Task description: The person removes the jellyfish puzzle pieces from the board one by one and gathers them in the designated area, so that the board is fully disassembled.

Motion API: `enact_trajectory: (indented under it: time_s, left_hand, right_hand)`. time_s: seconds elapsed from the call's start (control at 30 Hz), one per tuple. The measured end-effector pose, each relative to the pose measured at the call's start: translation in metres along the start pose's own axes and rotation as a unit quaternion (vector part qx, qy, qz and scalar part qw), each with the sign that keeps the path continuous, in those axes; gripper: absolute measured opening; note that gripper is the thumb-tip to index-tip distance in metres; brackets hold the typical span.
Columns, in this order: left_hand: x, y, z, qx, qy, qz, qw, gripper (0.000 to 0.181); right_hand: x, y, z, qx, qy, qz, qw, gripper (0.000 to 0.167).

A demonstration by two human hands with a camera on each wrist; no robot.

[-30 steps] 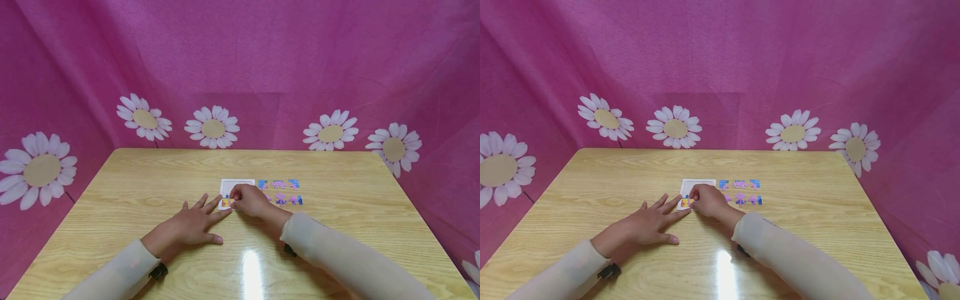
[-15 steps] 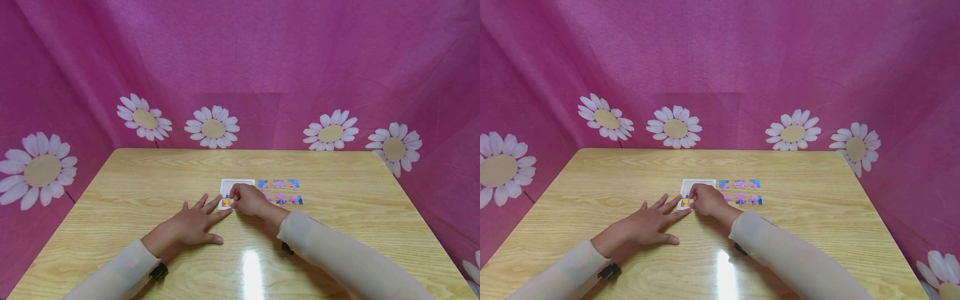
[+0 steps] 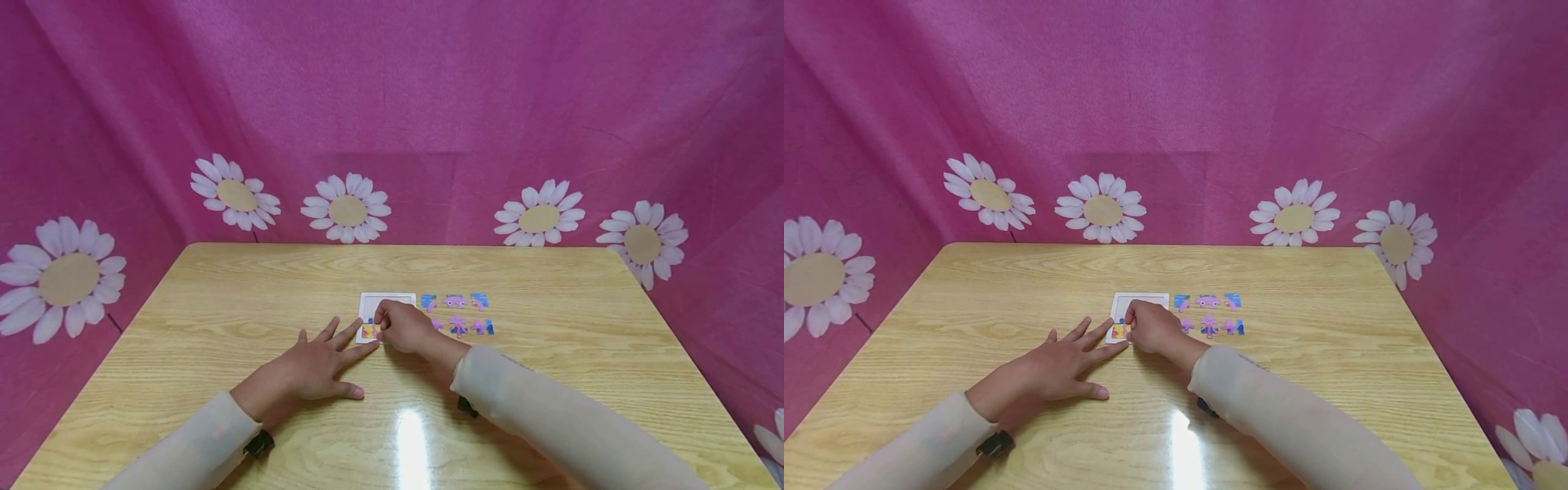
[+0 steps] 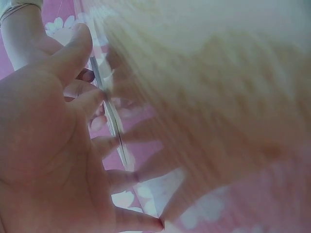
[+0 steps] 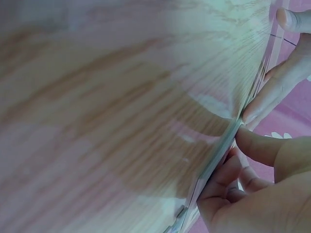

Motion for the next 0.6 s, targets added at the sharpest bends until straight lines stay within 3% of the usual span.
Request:
enact_trajectory:
  time_s: [0.4,0.6]
  left_hand:
    - [0.0003,-0.0002,-0.0002,-0.003,-0.002,0.004,1.0,0.082]
    - [0.0012,-0.0006,0.0,0.0,-0.008,0.002,1.0,0.082]
  right_hand:
    - [0.0013,-0.0023,-0.0016,-0.006,-0.024,-0.012,0.9996,0.027]
    - [-0.0002,-0.0022,-0.0023,0.015,-0.053,-0.022,0.9983,0.019]
Point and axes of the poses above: each hand's wrist, its own y-axis away from the middle knuckle, its own x-axis out of the palm, z = x × y, the point moved 3 cm from there along -y, towards the middle knuckle, and after that the axes turned 8 degrees about -z, right-handed, at the moved point
